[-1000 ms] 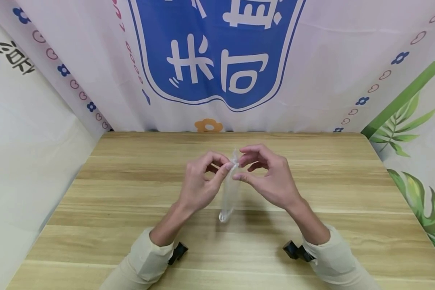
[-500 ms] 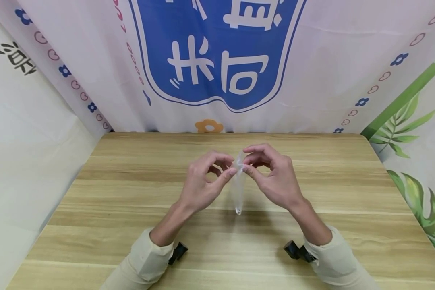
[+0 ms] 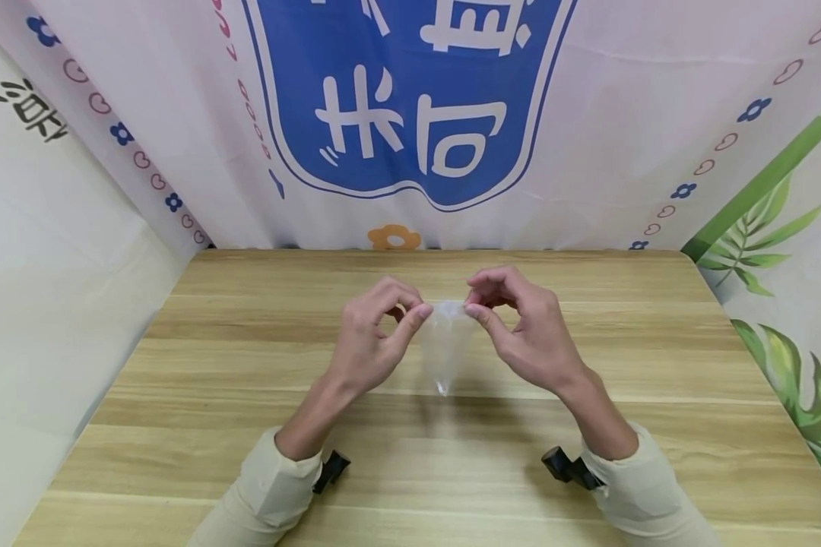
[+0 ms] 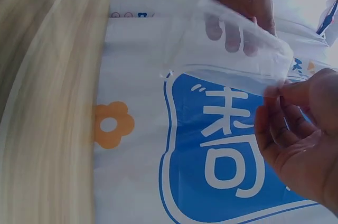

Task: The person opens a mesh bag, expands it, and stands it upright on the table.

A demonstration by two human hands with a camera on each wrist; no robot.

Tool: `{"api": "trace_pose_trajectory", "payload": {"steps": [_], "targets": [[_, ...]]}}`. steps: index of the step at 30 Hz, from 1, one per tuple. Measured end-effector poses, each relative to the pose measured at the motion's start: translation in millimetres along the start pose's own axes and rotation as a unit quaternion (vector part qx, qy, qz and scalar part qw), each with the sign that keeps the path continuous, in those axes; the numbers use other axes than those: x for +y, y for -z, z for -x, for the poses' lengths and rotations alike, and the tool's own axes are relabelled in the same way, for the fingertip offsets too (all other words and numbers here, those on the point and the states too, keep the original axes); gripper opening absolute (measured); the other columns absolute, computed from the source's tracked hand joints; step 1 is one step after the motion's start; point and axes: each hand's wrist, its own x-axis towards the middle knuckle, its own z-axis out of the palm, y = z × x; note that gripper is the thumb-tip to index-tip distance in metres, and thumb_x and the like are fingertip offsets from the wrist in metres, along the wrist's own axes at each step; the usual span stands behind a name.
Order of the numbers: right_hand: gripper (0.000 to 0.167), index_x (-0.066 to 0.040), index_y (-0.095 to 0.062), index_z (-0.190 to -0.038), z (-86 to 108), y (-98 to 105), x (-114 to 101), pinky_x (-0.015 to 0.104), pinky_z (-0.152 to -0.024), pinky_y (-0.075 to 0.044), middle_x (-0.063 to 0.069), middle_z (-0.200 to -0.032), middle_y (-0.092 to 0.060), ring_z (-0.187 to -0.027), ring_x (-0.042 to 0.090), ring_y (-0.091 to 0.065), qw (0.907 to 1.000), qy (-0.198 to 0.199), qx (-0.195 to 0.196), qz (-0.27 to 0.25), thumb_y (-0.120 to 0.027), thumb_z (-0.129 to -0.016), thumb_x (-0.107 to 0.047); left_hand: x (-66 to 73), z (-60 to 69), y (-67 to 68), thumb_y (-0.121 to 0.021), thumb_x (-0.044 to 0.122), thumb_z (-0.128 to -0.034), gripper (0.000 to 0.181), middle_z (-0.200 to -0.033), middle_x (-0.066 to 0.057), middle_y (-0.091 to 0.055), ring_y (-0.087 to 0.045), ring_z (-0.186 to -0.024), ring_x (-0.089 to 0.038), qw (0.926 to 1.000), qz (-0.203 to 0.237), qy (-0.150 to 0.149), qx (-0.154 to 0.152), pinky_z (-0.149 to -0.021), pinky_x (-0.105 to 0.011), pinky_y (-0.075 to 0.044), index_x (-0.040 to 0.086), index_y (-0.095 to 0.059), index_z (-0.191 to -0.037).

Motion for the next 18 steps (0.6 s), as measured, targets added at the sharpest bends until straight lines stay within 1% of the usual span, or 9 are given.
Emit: {"api": "trace_pose_trajectory", "payload": {"steps": [2, 5, 8, 11, 13, 18], "targets": [[0.031, 0.002, -0.065, -0.117, -0.1, 1.3, 0.1, 0.018, -0.079, -0.060, 0.005, -0.098, -0.074, -0.086, 0.015, -0.070, 0.9998, 0.008, -0.002, 0.018, -0.078, -0.091, 0.012, -0.4, -1.1, 1.2, -0.077, -0.003, -0.0948, 0.014, -0.092, -0.011, -0.073, -0.068, -0.083, -0.020, 0.9998, -0.010, -0.015, 0.007, -0.064, -0.030, -0.061, 0.004, -0.068, -0.087], [0.029, 0.002, -0.066, -0.116, 0.0, 1.3, 0.4, 0.019, -0.080, -0.061, 0.005, -0.098, -0.074, -0.086, 0.015, -0.070, 0.9996, 0.014, -0.002, 0.025, -0.078, -0.091, 0.011, -0.9, -1.4, 1.5, -0.078, -0.004, -0.0937, 0.013, -0.091, -0.011, -0.072, -0.068, -0.080, -0.019, 0.9996, -0.009, -0.025, 0.010, -0.063, -0.030, -0.062, 0.003, -0.067, -0.090], [0.031, 0.002, -0.067, -0.119, 0.2, -0.6, 0.4, 0.020, -0.082, -0.063, 0.007, -0.098, -0.075, -0.086, 0.015, -0.071, 1.0000, 0.008, -0.002, 0.004, -0.079, -0.091, 0.008, -1.0, -0.6, 0.1, -0.078, -0.005, -0.0934, 0.013, -0.090, -0.011, -0.073, -0.068, -0.076, -0.018, 0.9998, 0.001, -0.021, 0.007, -0.062, -0.029, -0.063, 0.002, -0.067, -0.094], [0.037, 0.001, -0.066, -0.123, 0.4, -3.6, 0.3, 0.023, -0.083, -0.064, 0.009, -0.096, -0.076, -0.086, 0.016, -0.073, 0.9996, -0.005, -0.006, -0.027, -0.082, -0.090, 0.006, 0.3, 0.5, -1.8, -0.078, -0.005, -0.0937, 0.014, -0.090, -0.012, -0.073, -0.067, -0.073, -0.017, 0.9999, 0.005, -0.013, 0.006, -0.062, -0.028, -0.063, 0.001, -0.066, -0.097], [0.040, 0.001, -0.066, -0.125, 0.8, -5.2, -0.4, 0.024, -0.083, -0.065, 0.008, -0.095, -0.077, -0.085, 0.015, -0.073, 0.9992, -0.013, -0.007, -0.039, -0.084, -0.088, 0.005, 1.2, 1.0, -3.2, -0.078, -0.005, -0.0938, 0.014, -0.090, -0.012, -0.074, -0.067, -0.072, -0.017, 0.9999, 0.006, -0.012, 0.008, -0.062, -0.027, -0.062, 0.000, -0.066, -0.098], [0.040, 0.002, -0.067, -0.122, 1.9, -7.7, -2.0, 0.022, -0.082, -0.065, 0.009, -0.094, -0.079, -0.083, 0.012, -0.073, 0.9986, -0.023, 0.005, -0.049, -0.083, -0.086, 0.010, 1.0, 1.8, -5.9, -0.080, -0.004, -0.0921, 0.015, -0.096, -0.014, -0.074, -0.068, -0.079, -0.020, 0.9998, 0.009, -0.014, 0.010, -0.060, -0.025, -0.060, -0.001, -0.067, -0.098]]}}
